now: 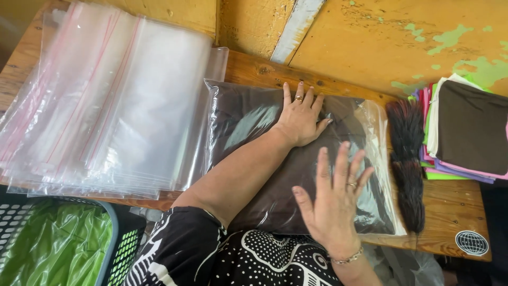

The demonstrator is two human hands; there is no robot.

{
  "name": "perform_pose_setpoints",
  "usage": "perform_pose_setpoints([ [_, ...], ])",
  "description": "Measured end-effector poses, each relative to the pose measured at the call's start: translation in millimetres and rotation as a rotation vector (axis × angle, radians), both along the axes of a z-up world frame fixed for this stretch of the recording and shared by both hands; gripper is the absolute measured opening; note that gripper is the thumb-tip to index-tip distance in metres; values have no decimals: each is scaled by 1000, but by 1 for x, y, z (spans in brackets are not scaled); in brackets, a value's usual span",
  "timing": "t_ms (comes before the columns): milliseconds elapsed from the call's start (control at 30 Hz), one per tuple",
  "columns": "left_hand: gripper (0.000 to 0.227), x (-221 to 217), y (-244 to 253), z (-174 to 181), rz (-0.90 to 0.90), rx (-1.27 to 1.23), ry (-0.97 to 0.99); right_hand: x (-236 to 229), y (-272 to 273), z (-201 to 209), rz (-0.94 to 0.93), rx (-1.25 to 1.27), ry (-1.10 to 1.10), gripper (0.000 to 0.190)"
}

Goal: A person is placing a brown pillow into a clear plastic zip-lock bag and sealing it on a wooden workbench.

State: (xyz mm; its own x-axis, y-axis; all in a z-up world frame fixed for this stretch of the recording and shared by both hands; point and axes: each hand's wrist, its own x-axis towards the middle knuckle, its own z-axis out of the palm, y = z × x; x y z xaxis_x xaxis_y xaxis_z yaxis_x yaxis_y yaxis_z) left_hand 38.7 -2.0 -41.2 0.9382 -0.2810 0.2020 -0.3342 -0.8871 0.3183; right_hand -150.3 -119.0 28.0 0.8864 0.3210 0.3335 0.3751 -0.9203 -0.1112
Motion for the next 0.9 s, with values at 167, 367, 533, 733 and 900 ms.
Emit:
perform_pose_setpoints([
  [167, 81, -3, 14, 25, -40, -192, 199, 6, -2, -62, 70, -138, 156, 91],
  [367, 89, 1, 18, 39, -42, -321, 333, 8, 1, -64, 63, -152, 172, 90],
  [533, 61, 15, 19, 49, -8, -483, 173, 13, 4, -69, 27, -188, 177, 91],
  [733, 53, -32, -8, 137, -182, -371, -78, 18, 4, -75, 0, -257, 151, 93],
  [900, 62, -67, -46, 164, -283, -166, -8, 17, 0, -80, 53, -307, 62, 82],
])
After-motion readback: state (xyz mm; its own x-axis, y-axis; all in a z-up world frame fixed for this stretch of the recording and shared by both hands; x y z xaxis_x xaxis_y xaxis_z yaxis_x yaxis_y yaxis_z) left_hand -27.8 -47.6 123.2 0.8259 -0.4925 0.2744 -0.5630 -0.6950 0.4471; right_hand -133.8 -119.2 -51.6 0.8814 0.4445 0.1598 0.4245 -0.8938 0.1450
